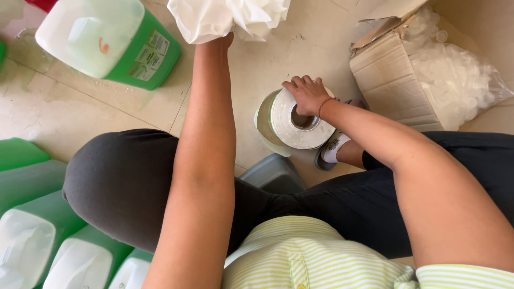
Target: The person applies a green label to a large plastic jug of green liquid, gathers loose white caps from a cardboard box, and screws them onto the jugs.
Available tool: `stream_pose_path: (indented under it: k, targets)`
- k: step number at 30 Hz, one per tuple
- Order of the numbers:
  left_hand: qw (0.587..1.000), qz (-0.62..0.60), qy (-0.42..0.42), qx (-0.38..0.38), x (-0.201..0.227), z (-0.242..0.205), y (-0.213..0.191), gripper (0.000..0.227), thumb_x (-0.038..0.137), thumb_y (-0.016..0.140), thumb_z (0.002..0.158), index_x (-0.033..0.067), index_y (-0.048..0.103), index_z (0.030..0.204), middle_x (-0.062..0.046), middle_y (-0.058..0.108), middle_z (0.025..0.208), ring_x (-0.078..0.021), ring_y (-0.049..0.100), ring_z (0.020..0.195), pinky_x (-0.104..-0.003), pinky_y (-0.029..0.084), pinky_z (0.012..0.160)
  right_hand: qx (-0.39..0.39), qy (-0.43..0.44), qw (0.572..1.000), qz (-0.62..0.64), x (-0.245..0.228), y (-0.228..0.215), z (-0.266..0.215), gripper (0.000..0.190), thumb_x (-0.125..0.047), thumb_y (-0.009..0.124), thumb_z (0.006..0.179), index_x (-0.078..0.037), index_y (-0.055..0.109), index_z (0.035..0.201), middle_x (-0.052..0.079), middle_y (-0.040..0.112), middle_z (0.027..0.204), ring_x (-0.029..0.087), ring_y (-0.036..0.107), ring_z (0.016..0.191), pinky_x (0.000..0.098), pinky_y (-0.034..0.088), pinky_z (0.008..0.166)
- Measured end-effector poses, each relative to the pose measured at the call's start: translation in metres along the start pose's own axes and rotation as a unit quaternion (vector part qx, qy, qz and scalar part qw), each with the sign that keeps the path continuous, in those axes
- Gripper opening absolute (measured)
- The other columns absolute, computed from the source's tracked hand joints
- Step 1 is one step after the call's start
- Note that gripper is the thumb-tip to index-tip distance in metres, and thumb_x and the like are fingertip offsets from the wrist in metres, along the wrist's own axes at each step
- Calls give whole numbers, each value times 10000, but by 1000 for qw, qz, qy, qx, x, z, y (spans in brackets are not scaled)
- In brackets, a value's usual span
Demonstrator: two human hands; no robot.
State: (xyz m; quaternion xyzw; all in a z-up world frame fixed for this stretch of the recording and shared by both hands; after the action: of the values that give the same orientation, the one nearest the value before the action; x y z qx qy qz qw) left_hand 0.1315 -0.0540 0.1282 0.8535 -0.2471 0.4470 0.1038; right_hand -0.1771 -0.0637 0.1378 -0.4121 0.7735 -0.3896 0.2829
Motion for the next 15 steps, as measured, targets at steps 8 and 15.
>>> stream_pose_path:
  k: [8, 15]
  targets:
    - [997, 82, 7, -13, -10, -5, 11, 364, 238, 560, 1054, 84, 493, 1377, -41, 577, 1341, -180, 577, 1202, -391, 512, 980, -33, 58, 997, -39, 21, 1, -4, 791, -134, 777, 781, -319, 407, 1455, 119, 501, 1298, 379, 571, 1159, 500, 509, 849]
    - [983, 168, 33, -68, -12, -15, 38, 383, 238, 565, 1055, 83, 487, 1397, -46, 575, 1367, -185, 573, 1228, -381, 502, 1006, 32, -15, 993, -112, -13, -28, -46, 808, -234, 854, 723, -280, 468, 1431, 115, 523, 1173, 319, 603, 1052, 426, 534, 766]
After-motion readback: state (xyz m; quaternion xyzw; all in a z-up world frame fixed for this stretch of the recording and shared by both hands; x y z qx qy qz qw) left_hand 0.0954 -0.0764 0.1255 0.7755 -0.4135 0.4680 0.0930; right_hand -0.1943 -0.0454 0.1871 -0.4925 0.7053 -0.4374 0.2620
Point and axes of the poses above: each hand's wrist, its own z-axis towards the middle knuckle, its own y-axis out of the palm, x = y × z, the point moved 8 cm from there along z, towards the middle knuckle
